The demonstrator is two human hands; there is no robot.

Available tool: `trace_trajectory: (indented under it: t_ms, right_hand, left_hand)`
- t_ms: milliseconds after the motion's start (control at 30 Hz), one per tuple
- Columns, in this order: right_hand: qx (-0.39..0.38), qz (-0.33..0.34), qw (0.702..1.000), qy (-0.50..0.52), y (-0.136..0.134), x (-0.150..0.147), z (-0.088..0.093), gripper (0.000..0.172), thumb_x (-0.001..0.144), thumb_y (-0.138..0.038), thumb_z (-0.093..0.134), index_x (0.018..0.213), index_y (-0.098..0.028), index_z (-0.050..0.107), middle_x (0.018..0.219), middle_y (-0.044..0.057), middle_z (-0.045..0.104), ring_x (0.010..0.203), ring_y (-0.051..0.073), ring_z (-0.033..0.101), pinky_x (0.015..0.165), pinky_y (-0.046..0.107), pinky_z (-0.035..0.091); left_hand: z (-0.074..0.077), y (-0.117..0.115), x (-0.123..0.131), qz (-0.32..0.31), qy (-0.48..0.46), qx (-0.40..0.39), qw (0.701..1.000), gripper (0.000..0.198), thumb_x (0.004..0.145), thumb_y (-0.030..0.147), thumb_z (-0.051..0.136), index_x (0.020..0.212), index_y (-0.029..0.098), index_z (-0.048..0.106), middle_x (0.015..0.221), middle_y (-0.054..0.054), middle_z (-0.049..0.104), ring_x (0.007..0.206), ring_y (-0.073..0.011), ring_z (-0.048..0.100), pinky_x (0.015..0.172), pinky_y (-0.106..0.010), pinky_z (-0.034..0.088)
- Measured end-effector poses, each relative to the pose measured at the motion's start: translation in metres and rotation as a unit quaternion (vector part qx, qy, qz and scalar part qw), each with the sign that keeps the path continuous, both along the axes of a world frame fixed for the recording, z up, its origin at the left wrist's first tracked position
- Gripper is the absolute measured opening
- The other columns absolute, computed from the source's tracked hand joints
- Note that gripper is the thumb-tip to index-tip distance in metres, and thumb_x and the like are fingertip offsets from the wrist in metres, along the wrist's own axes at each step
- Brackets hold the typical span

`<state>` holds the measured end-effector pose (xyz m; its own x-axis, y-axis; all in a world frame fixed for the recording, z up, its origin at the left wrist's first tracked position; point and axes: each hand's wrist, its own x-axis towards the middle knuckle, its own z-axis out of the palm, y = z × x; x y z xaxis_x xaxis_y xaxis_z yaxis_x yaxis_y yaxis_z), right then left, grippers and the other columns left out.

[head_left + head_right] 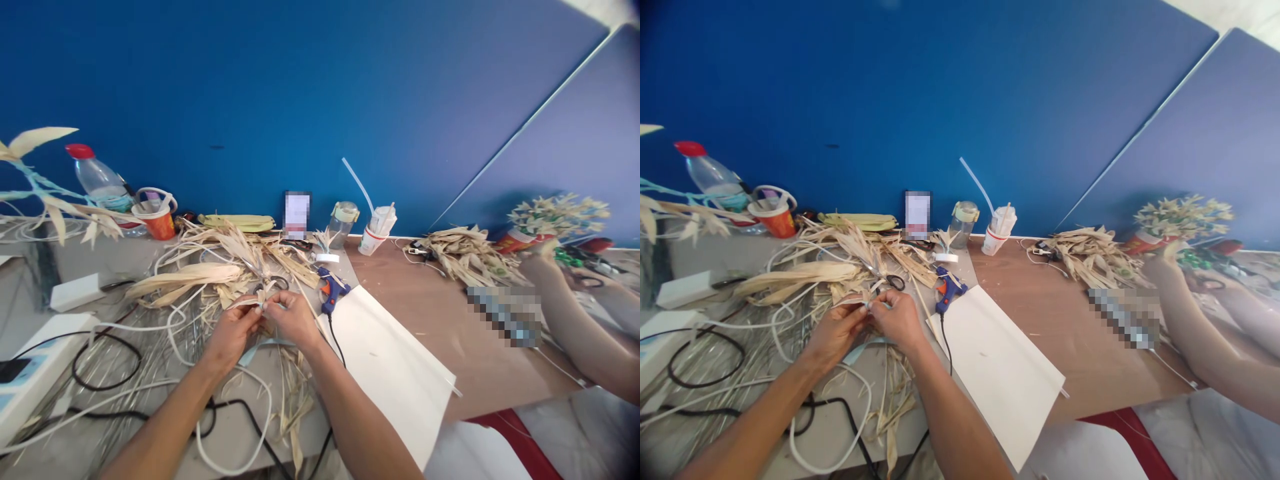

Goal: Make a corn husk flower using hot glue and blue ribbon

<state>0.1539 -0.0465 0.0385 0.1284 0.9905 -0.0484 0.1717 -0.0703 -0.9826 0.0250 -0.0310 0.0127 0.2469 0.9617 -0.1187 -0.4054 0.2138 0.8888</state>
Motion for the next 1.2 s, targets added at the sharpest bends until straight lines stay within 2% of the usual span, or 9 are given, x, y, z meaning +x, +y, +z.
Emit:
trace_trajectory:
  t_ms: [267, 367, 467, 567, 667, 800, 900, 1033, 1200]
  right_hand:
    - [-0.053, 0.018, 0.977, 0.207, 0.003, -0.003, -0.007, 0.019, 0.062, -0.030, 0.067, 0.055, -0.017, 0.055, 0.045, -0.007, 0.047, 0.042, 0.007, 0.036, 0.047, 0.022, 0.030]
    - [-0.042, 0.013, 0.973, 0.226, 0.003, -0.007, -0.005, 0.021, 0.062, -0.031, 0.068, 0.055, -0.018, 0.054, 0.045, -0.007, 0.047, 0.042, 0.007, 0.038, 0.046, 0.021, 0.031]
    - [-0.011, -0.001, 0.986, 0.166, 0.001, -0.010, -0.003, 0.016, 0.066, -0.030, 0.065, 0.059, -0.018, 0.057, 0.050, -0.004, 0.055, 0.047, 0.010, 0.048, 0.050, 0.023, 0.038]
    - [0.053, -0.023, 0.996, 0.068, -0.001, -0.012, -0.004, 0.010, 0.073, -0.026, 0.060, 0.069, -0.018, 0.063, 0.063, -0.001, 0.065, 0.060, 0.014, 0.058, 0.060, 0.026, 0.044]
    - [0.115, -0.049, 0.991, -0.044, -0.004, -0.012, -0.005, 0.011, 0.076, -0.024, 0.057, 0.076, -0.019, 0.067, 0.072, 0.002, 0.069, 0.070, 0.018, 0.061, 0.069, 0.029, 0.045]
    - [0.158, -0.057, 0.973, -0.158, -0.008, -0.011, -0.002, 0.013, 0.079, -0.023, 0.056, 0.079, -0.020, 0.069, 0.074, 0.003, 0.071, 0.074, 0.020, 0.061, 0.076, 0.032, 0.043]
    - [0.204, -0.040, 0.961, -0.181, -0.012, -0.011, 0.001, 0.014, 0.079, -0.021, 0.055, 0.082, -0.021, 0.069, 0.077, 0.003, 0.070, 0.076, 0.019, 0.060, 0.081, 0.032, 0.041]
    - [0.272, -0.027, 0.948, -0.164, -0.017, -0.010, 0.005, 0.022, 0.071, -0.016, 0.053, 0.088, -0.019, 0.067, 0.081, 0.003, 0.067, 0.078, 0.018, 0.058, 0.082, 0.033, 0.041]
    - [0.326, -0.026, 0.933, -0.149, -0.019, -0.010, 0.008, 0.023, 0.072, -0.020, 0.054, 0.092, -0.018, 0.066, 0.089, 0.008, 0.060, 0.093, 0.023, 0.054, 0.084, 0.038, 0.042]
  left_hand:
    - [0.008, -0.002, 0.004, 0.012, -0.077, -0.046, 0.996, 0.021, 0.056, 0.018, 0.082, 0.073, 0.015, 0.070, 0.065, 0.001, 0.064, 0.051, -0.0062, 0.046, 0.055, -0.021, 0.043]
    - [0.008, 0.000, 0.003, 0.010, -0.077, -0.045, 0.996, 0.018, 0.057, 0.017, 0.081, 0.072, 0.013, 0.071, 0.065, -0.001, 0.065, 0.054, -0.0081, 0.050, 0.055, -0.021, 0.043]
    - [0.007, 0.001, 0.001, 0.016, -0.086, -0.048, 0.995, 0.015, 0.057, 0.015, 0.080, 0.069, 0.012, 0.071, 0.063, -0.001, 0.065, 0.051, -0.0066, 0.048, 0.054, -0.020, 0.044]
    - [0.009, -0.001, 0.000, 0.021, -0.099, -0.049, 0.994, 0.014, 0.059, 0.014, 0.079, 0.072, 0.013, 0.073, 0.066, -0.001, 0.067, 0.053, -0.0072, 0.052, 0.054, -0.019, 0.044]
    - [0.010, -0.002, 0.000, 0.015, -0.097, -0.044, 0.994, 0.017, 0.060, 0.014, 0.079, 0.076, 0.014, 0.074, 0.073, -0.004, 0.070, 0.060, -0.0102, 0.058, 0.058, -0.020, 0.048]
    - [0.009, -0.001, -0.001, 0.046, -0.092, -0.046, 0.994, 0.019, 0.054, 0.016, 0.083, 0.071, 0.015, 0.074, 0.071, -0.003, 0.072, 0.063, -0.0119, 0.061, 0.060, -0.021, 0.050]
    - [0.010, 0.000, -0.001, 0.060, -0.086, -0.039, 0.994, 0.021, 0.053, 0.019, 0.084, 0.072, 0.015, 0.074, 0.074, -0.003, 0.072, 0.066, -0.0129, 0.063, 0.062, -0.021, 0.051]
    - [0.014, 0.000, -0.001, 0.036, -0.092, -0.012, 0.995, 0.019, 0.057, 0.023, 0.082, 0.072, 0.016, 0.073, 0.075, -0.004, 0.072, 0.072, -0.0160, 0.064, 0.065, -0.024, 0.051]
    - [0.014, 0.001, -0.001, 0.030, -0.098, -0.013, 0.995, 0.019, 0.057, 0.021, 0.082, 0.071, 0.016, 0.070, 0.071, -0.003, 0.070, 0.075, -0.0202, 0.064, 0.070, -0.031, 0.051]
